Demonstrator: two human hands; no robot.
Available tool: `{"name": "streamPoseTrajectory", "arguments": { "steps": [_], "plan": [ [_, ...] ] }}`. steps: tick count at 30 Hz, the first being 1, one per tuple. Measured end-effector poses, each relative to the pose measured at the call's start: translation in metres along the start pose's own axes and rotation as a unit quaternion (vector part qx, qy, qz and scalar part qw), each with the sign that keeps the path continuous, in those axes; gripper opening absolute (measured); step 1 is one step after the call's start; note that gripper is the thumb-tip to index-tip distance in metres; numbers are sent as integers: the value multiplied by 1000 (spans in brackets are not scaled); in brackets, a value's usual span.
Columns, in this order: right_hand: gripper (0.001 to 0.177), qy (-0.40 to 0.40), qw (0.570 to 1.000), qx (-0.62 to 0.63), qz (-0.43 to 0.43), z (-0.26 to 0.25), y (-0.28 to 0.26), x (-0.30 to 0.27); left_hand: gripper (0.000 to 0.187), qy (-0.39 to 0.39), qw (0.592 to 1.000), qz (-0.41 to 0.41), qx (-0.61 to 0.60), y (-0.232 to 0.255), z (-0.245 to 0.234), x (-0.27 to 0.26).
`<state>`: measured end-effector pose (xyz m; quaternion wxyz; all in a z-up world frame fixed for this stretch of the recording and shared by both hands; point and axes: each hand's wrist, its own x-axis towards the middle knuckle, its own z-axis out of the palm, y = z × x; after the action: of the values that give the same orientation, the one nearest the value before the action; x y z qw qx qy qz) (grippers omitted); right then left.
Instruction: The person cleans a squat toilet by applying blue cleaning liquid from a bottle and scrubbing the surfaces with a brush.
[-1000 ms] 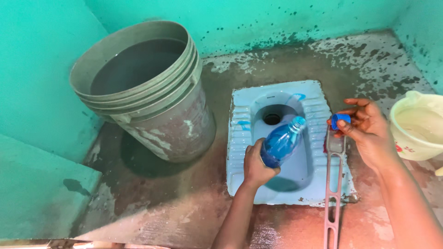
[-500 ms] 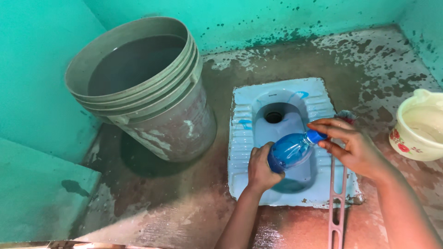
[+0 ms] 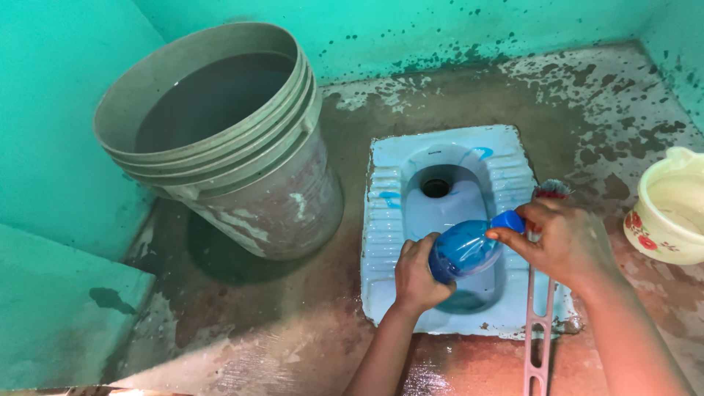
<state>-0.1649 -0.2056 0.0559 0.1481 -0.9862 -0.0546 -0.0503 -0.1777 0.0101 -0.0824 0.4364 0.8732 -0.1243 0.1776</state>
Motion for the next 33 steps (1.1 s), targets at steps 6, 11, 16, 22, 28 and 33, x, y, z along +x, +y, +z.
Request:
{"name": "streamPoseTrajectory", "arguments": {
  "steps": [6,11,16,22,28,33],
  "plan": [
    [43,33,913,288,-287,-6,22,4,79,-7,999,-12,34,4,-8,5],
    [46,-61,997,39,18,2,18,3,79,-11,999,-12,44,5,-12,5],
    [55,-42,921,315,-227,9,33,2,79,-3,999,-16,51,1,-13,5],
    [61,9,967,243,-79,10,26,4,78,-13,998,-22,51,-1,-12,5],
    [32,-66,996,50,18,19,28,9,81,-7,999,-19,45,-2,-13,5],
    [46,-6,929,296,-221,13,26,8,79,1,999,-14,48,-2,-14,5]
  ]
}}
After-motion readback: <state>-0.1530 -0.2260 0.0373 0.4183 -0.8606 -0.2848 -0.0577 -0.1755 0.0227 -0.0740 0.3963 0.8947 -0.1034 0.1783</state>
